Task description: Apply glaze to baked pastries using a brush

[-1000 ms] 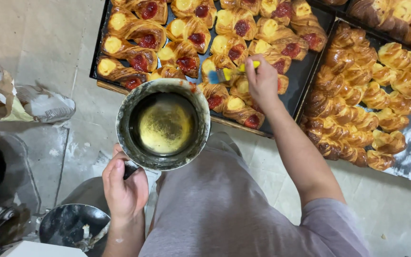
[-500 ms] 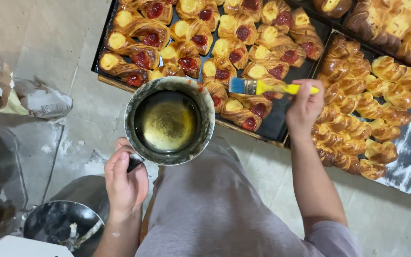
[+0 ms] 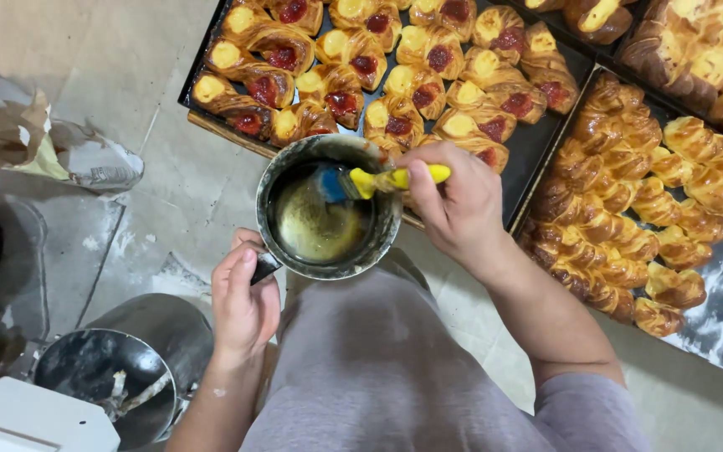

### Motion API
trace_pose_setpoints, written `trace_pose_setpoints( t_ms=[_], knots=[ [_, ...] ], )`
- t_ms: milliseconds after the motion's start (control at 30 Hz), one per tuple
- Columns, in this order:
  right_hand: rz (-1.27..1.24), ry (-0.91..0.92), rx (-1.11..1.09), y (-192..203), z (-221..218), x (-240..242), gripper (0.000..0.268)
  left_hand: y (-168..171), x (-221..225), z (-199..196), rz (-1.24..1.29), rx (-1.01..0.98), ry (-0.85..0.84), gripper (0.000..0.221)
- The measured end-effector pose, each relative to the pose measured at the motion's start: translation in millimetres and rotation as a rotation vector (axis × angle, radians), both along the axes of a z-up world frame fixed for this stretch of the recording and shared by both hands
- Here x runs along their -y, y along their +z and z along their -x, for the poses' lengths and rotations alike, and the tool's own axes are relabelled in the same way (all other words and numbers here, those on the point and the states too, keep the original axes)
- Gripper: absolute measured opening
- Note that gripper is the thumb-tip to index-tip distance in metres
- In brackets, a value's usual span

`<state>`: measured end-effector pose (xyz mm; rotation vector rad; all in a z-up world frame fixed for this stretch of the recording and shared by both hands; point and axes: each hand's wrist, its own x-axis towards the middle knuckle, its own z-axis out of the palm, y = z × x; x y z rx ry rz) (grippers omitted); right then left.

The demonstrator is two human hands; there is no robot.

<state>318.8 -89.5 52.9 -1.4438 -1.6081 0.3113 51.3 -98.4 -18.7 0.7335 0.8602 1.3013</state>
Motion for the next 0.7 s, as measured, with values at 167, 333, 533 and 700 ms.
trace_pose_setpoints(
  t_ms=[167,333,533,700],
  knots=[
    [0.008,0.021,-0.064,7.6,-3.9,1.1,0.022,0.9,6.9,-3.1,0.002,-0.011,0.007,0.026],
    [-0.14,-0.196,-0.39,-28.4,-61.5,15.0,0.035,4.8,8.9,5.8,0.002,-0.015,0.0,0.026],
    [-0.173,-0.555,-0.645,-83.6,-92.5,24.6,0.035,0.7,4.7,29.6,0.006,-0.017,0.003,0.027],
    [-0.004,-0.599,-0.407,-184.9,-69.0,8.5,0.029,-6.1,-3.5,56.0,0.018,-0.019,-0.014,0.028]
  ],
)
